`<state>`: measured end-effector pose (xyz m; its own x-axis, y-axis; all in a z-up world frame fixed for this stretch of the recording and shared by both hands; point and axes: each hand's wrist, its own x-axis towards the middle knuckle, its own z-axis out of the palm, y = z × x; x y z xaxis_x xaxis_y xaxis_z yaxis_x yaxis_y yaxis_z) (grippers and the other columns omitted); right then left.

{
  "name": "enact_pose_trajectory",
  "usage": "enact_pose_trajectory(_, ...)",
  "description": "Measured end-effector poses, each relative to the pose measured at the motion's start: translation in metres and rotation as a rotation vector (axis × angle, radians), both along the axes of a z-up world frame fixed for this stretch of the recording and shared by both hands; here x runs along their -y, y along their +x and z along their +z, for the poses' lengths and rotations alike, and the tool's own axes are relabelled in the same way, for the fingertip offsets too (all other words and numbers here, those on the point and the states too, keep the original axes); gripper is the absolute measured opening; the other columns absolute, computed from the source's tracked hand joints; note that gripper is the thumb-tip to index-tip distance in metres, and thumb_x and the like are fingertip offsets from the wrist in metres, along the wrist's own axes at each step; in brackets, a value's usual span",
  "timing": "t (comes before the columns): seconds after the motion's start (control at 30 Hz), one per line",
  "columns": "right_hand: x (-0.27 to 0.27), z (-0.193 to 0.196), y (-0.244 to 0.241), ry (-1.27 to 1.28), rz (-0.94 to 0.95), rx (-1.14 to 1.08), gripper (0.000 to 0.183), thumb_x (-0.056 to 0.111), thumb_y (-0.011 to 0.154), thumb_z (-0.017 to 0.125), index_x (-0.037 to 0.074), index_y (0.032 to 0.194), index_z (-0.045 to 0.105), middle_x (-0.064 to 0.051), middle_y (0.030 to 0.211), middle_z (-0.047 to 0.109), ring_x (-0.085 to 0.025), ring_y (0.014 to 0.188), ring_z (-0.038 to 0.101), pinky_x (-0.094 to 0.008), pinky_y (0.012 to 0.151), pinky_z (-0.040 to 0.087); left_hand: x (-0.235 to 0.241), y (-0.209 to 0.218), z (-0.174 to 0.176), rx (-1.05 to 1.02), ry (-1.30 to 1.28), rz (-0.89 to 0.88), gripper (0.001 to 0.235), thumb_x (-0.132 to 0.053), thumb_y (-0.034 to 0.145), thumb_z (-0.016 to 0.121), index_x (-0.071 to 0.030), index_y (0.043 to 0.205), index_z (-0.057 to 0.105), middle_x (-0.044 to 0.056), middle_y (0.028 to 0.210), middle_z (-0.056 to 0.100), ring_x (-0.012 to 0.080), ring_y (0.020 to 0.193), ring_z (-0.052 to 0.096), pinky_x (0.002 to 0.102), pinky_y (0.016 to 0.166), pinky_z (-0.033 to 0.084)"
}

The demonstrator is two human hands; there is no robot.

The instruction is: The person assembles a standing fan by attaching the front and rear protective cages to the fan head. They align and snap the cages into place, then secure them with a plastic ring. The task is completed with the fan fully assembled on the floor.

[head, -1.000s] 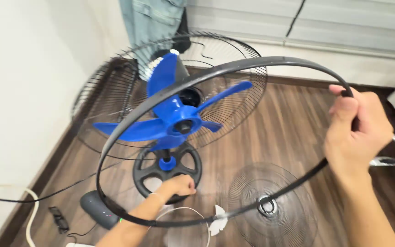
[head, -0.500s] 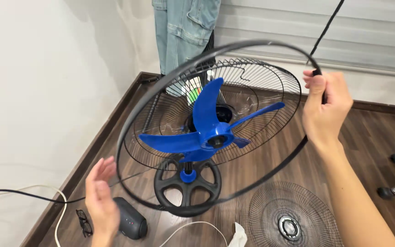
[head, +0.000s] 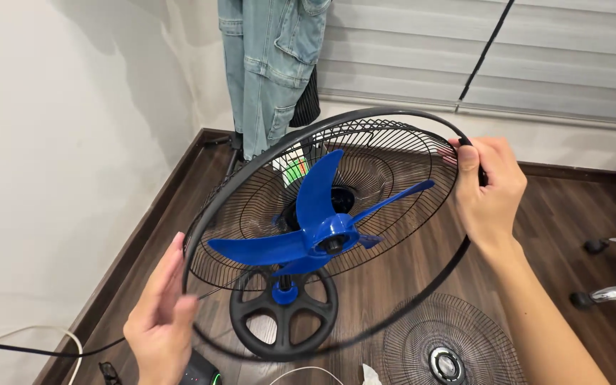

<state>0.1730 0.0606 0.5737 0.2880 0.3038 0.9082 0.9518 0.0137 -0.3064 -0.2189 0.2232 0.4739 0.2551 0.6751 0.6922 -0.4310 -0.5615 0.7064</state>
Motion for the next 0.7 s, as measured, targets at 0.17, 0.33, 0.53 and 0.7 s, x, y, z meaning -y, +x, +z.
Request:
enact_pose_trajectory(0.17,0.002,-0.003,-0.001,-0.003,0.005,0.0,0.03,0.027,0.121,0.059,0.001,0.118,0.073,-0.012,0.106,0.068,-0.02,0.094,0.066,-0.03,0.084,0.052,0.0,0.012,-0.003,-0.105,-0.03,0.238,0.041,-0.004,0.097,0.068,0.005,0.136,0.062,0.024,0.159,0.053,0.0271,0.139,0.058,0.036,0.112,0.049)
enact_pose_trajectory(0.33,0.004,-0.007,0.002,-0.01,0.006,0.002,0.031,0.029,0.121,0.06,0.001,0.118,0.072,-0.011,0.108,0.067,-0.019,0.095,0.065,-0.028,0.084,0.05,0.006,0.023,0.014,-0.197,0.133,0.581,0.036,-0.001,0.096,0.072,0.005,0.131,0.065,0.021,0.136,0.067,0.021,0.123,0.067,0.03,0.105,0.053)
enact_pose_trajectory(0.53,0.01,-0.012,0.005,-0.017,0.032,0.031,0.03,0.029,0.12,0.06,0.001,0.123,0.072,-0.01,0.11,0.066,-0.017,0.094,0.063,-0.027,0.082,0.049,0.008,0.022,0.02,-0.147,0.09,0.611,0.028,0.005,0.105,0.065,0.009,0.132,0.065,0.018,0.125,0.072,0.02,0.114,0.072,0.031,0.104,0.057)
enact_pose_trajectory(0.7,0.012,-0.01,0.002,0.003,0.076,-0.055,0.026,0.022,0.118,0.063,0.001,0.131,0.071,-0.008,0.109,0.067,-0.012,0.088,0.061,-0.023,0.077,0.048,0.011,0.018,0.028,-0.154,0.092,0.615,0.026,0.005,0.106,0.064,0.008,0.131,0.065,0.02,0.124,0.072,0.0218,0.116,0.072,0.032,0.108,0.057)
